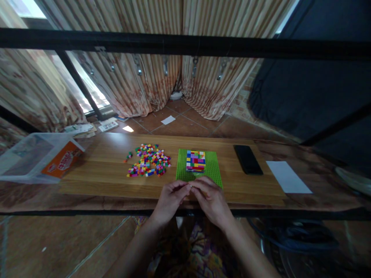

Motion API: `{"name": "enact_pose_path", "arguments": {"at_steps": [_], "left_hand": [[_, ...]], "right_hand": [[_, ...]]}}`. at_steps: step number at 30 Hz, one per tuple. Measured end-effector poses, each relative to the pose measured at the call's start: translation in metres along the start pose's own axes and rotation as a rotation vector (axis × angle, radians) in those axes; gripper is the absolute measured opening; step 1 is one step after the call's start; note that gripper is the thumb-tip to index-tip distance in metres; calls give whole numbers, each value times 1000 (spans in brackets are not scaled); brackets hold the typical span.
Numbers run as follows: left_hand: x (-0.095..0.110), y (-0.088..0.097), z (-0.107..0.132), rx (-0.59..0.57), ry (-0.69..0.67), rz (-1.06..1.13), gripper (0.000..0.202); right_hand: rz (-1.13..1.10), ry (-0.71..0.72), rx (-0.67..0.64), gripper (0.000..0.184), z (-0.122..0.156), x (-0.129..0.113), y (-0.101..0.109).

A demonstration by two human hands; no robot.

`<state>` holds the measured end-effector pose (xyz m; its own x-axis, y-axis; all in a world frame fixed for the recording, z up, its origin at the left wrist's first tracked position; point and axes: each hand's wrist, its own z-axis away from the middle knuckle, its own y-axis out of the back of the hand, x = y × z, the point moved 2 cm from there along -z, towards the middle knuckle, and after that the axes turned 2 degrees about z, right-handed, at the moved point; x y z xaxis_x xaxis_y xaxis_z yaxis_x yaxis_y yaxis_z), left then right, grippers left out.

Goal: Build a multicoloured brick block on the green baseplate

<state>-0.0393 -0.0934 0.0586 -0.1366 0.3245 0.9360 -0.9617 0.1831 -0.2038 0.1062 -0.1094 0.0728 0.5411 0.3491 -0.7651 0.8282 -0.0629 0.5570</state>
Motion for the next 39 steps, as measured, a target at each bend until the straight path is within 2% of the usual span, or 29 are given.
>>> {"name": "enact_pose_path", "arguments": {"at_steps": [5,10,12,14,16,18,21,25,29,39], "left_hand": [[-6,-3,0,-4,98,134,38],[-7,-10,-3,-8,118,185,38],[-8,-10,-6,2,117,152,38],[-10,-7,-10,34,87,72,36],[-14,0,-14,91,8,-47,31],[-17,10,-17,152,-91,-189,25],[-24,24,-18,202,-189,-400,18],[-31,34,-17,169,-270,-553,16],[-35,36,-18,123,-314,-628,16],[-35,35,-16,134,-348,-660,14]], "right_hand": [[15,24,10,24,6,-1,1],[-64,-6,56,18,7,4,3],[-82,-47,94,17,2,16,6],[-95,-124,190,17,-7,34,12],[-103,-227,333,20,-20,58,19],[-110,-293,415,23,-34,80,23],[-118,-325,432,25,-54,103,23],[-129,-325,418,26,-69,115,15],[-110,-307,395,26,-72,119,9],[-54,-304,389,27,-72,116,6]]}}
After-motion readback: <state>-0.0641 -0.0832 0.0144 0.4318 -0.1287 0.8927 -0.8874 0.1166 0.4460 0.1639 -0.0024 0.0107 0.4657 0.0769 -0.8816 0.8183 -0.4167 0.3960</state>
